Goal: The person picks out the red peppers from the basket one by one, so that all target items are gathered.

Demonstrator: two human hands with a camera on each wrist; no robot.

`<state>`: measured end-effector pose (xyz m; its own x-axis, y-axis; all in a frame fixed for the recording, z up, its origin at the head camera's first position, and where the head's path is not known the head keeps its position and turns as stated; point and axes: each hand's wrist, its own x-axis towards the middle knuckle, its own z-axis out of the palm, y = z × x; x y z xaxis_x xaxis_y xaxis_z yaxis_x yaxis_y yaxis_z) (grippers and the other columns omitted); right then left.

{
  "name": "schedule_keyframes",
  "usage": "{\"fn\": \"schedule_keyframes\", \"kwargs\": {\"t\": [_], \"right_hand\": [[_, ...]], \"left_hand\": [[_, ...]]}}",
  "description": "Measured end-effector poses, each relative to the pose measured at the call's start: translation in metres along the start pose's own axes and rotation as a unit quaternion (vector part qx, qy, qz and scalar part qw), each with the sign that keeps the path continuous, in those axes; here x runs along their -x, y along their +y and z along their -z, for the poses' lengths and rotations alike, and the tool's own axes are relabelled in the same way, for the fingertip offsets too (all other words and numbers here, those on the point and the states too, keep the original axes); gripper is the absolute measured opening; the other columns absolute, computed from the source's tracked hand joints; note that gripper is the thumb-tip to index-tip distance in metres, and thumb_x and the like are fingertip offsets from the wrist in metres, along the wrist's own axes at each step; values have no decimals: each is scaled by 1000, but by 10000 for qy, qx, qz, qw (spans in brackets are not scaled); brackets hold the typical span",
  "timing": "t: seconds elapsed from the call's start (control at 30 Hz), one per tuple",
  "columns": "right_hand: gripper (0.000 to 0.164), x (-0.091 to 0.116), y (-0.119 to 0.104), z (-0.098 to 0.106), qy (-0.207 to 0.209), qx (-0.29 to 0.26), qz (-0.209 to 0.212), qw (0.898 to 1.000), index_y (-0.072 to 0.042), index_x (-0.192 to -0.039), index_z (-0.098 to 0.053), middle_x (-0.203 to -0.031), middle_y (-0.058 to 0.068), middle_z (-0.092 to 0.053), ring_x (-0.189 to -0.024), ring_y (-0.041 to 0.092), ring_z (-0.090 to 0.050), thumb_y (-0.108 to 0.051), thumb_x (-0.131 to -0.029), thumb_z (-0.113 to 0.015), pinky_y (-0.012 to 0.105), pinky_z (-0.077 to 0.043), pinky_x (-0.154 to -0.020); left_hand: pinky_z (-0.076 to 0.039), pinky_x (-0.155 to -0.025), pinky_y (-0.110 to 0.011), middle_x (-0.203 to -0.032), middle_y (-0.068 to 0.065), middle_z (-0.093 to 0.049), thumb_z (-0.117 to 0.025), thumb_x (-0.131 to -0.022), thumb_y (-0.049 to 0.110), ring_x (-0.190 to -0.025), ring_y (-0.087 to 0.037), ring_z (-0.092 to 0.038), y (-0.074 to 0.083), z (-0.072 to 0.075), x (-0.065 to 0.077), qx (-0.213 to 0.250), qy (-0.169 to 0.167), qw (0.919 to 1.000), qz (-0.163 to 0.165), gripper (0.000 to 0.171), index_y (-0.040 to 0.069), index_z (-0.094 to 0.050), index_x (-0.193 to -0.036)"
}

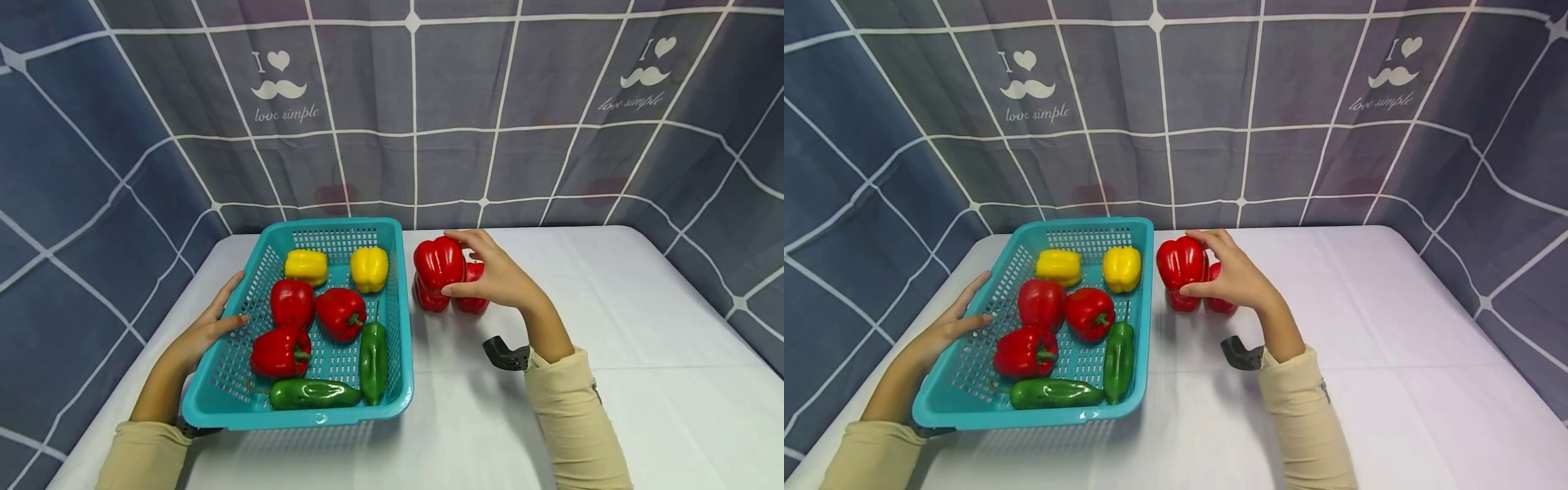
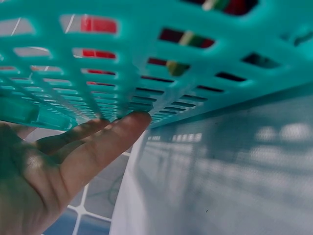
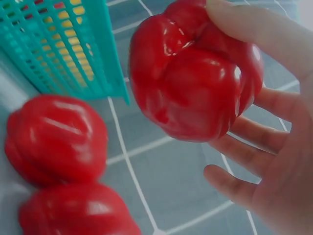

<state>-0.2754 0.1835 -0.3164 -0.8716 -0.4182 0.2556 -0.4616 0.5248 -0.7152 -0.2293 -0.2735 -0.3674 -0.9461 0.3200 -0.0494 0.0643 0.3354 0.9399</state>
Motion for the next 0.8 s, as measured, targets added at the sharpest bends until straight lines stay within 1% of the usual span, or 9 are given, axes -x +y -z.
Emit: {"fn": "schedule_keyframes", "kwargs": {"t": [0.13, 0.23, 0.3, 0.5, 0.67, 0.8], "right_hand": [[79, 5, 10, 13, 143, 54, -221, 9996, -17, -137, -38, -127, 8, -40, -120, 27, -39, -25, -69, -78, 49, -39, -98], [79, 10, 18, 21, 226, 107, -354, 9991, -16, -137, -39, -128, 9, -40, -119, 28, -40, -25, -70, -78, 49, -37, -100], [78, 14, 23, 26, 271, 96, -435, 9986, -14, -136, -39, -129, 9, -40, -118, 28, -41, -24, -69, -78, 49, -37, -99], [77, 23, 37, 37, 387, -95, -871, 9954, -16, -135, -40, -129, 6, -38, -115, 24, -42, -22, -69, -79, 46, -42, -95], [76, 30, 47, 45, 407, -33, -1116, 9929, -13, -136, -38, -131, 10, -37, -117, 28, -41, -24, -72, -77, 47, -42, -95], [77, 34, 53, 52, 443, 29, -1238, 9913, -12, -137, -36, -131, 12, -35, -117, 29, -40, -25, -73, -76, 49, -41, -96]], "left_hand": [[-52, -71, -53, -146, -30, -5, -40, -92, 10, -116, -48, -37, 0, 0, 1, 53, -28, 10000, -53, 75, 28, 9, -146], [-52, -71, -54, -146, -30, -5, -40, -92, 10, -116, -50, -35, 0, 1, 1, 73, -37, 10000, -57, 75, 28, 9, -146], [-52, -71, -54, -145, -30, -5, -40, -92, 10, -115, -48, -37, -1, 1, 1, 74, -36, 10000, -42, 75, 29, 8, -146], [-52, -72, -53, -146, -29, -5, -40, -92, 10, -113, -38, -41, -2, 1, 0, 13, -23, 10000, -12, 75, 29, 7, -147], [-52, -71, -53, -145, -29, -5, -41, -92, 10, -114, -41, -41, -1, 1, 1, 20, -46, 10000, -62, 75, 29, 7, -147], [-52, -71, -53, -145, -29, -5, -40, -92, 10, -113, -41, -41, 0, 0, 1, 18, -24, 10000, -12, 75, 29, 7, -146]]}}
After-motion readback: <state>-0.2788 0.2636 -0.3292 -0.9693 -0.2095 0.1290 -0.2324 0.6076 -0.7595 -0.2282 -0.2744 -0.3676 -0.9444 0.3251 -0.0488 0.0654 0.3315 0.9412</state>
